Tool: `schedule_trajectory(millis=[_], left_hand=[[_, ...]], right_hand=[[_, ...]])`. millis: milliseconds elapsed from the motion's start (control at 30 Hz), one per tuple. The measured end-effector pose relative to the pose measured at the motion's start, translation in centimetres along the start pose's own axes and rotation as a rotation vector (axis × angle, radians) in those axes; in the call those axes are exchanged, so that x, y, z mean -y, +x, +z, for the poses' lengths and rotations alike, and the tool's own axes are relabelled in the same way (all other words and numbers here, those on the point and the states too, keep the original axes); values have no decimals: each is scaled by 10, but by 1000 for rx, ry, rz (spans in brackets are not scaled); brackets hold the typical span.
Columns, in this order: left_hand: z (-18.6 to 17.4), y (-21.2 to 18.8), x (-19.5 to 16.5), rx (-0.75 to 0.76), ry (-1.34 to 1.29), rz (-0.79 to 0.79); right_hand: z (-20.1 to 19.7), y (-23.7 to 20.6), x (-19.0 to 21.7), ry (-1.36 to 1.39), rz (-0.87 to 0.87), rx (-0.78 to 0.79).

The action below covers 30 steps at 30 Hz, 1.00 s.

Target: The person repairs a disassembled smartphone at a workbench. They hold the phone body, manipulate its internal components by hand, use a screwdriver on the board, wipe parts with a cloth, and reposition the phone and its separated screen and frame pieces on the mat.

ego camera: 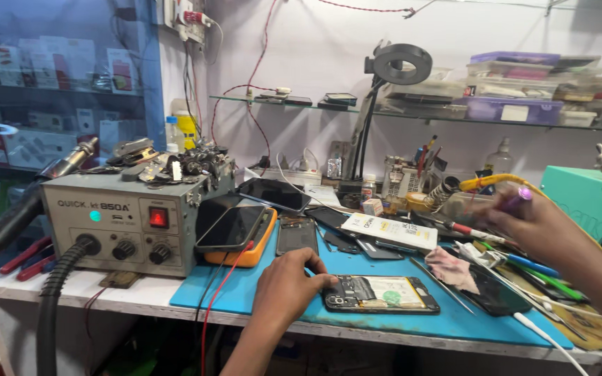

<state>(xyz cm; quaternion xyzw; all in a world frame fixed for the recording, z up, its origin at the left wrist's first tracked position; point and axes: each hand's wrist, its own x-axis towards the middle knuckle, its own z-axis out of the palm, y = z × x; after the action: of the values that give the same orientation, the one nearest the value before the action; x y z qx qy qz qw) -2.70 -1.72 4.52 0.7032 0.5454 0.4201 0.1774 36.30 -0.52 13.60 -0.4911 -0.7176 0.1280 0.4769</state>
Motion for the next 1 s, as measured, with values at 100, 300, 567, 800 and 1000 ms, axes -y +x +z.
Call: schedule_trajectory(millis=[100,300,567,800,1000], left_hand=[[1,1,1,-16,-30,-5],[-2,-1,1,-42,-67,23],[-6,-3,-5,-5,-47,-47],[-5,-3,-5,-15,-60,-41],[-5,-2,-3,-29,-55,-33]], right_hand=[[43,-9,33,413,74,-94],[147,-17,84,333,27,-29],[190,-31,116,309,-63,105],[190,-28,124,217,-48,95],[194,-30,125,239,-62,120]])
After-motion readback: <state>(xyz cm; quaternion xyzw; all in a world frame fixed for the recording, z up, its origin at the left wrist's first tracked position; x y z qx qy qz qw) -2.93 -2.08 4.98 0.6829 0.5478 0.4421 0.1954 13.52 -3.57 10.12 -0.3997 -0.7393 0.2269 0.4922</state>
